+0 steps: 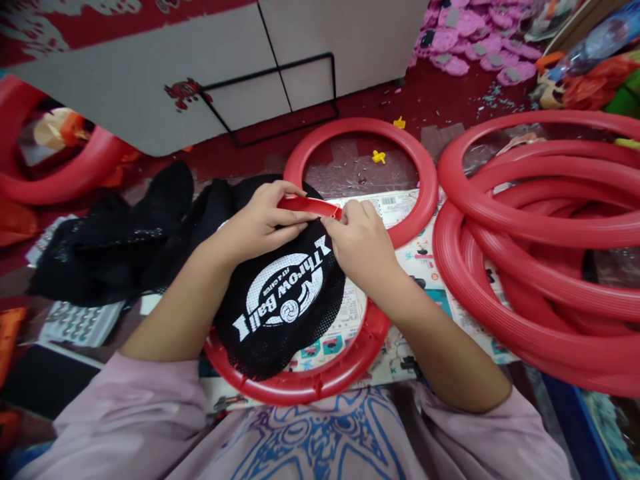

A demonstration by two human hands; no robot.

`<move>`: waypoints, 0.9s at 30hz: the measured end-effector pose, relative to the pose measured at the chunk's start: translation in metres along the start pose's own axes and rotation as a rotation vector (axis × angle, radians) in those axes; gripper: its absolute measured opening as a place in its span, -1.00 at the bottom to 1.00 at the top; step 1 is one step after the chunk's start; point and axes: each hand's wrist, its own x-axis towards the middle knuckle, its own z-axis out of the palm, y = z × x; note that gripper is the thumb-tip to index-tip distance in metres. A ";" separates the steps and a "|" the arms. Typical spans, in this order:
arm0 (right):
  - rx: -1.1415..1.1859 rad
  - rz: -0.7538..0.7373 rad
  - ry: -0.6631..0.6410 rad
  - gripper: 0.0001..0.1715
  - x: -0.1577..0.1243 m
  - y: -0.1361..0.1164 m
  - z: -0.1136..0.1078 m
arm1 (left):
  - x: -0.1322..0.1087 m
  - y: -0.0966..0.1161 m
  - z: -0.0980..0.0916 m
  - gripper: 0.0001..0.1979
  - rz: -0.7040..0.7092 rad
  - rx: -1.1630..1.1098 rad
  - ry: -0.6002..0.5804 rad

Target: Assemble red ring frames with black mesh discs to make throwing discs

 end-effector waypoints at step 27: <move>0.004 0.181 -0.563 -0.65 -0.011 -0.045 -0.031 | -0.052 0.039 -0.028 -0.49 -0.485 0.313 -0.056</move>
